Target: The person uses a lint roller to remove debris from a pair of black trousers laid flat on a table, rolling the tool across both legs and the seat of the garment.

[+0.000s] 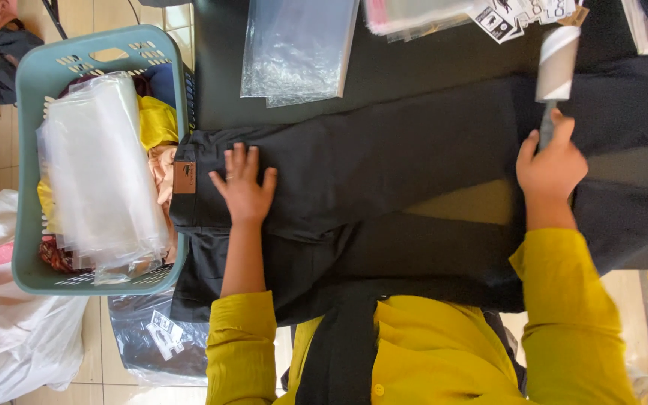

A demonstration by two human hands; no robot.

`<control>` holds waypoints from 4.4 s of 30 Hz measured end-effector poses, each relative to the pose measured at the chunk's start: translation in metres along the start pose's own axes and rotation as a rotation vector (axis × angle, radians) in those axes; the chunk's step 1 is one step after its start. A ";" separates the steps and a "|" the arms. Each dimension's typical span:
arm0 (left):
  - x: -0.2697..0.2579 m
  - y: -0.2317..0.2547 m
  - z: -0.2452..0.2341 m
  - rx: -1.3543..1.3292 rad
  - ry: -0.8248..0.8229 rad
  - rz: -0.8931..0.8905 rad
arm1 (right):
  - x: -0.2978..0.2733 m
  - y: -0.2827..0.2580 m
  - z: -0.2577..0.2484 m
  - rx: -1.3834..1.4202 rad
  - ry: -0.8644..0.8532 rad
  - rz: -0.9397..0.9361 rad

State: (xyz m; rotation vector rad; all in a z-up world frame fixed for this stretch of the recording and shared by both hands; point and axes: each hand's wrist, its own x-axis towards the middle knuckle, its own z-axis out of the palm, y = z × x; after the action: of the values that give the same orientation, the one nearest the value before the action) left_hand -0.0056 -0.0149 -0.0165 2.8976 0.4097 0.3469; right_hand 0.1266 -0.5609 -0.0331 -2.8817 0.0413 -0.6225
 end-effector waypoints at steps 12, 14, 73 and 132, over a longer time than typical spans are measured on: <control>0.014 0.246 0.028 -0.015 -0.391 0.830 | 0.002 0.011 0.008 0.236 0.078 0.040; 0.017 0.259 0.038 0.006 -0.416 0.840 | 0.002 0.010 0.008 0.244 0.060 0.046; 0.115 -0.100 -0.013 0.380 -0.017 0.019 | 0.019 0.027 0.030 -0.049 -0.146 0.078; 0.010 0.033 -0.025 0.115 -0.276 -0.229 | -0.005 0.008 -0.070 0.119 -0.313 0.272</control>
State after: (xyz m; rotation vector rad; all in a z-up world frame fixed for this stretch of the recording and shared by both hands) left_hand 0.0054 -0.0397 0.0163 2.9069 0.7229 -0.1138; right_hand 0.0936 -0.5810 0.0264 -2.7530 0.3322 -0.1185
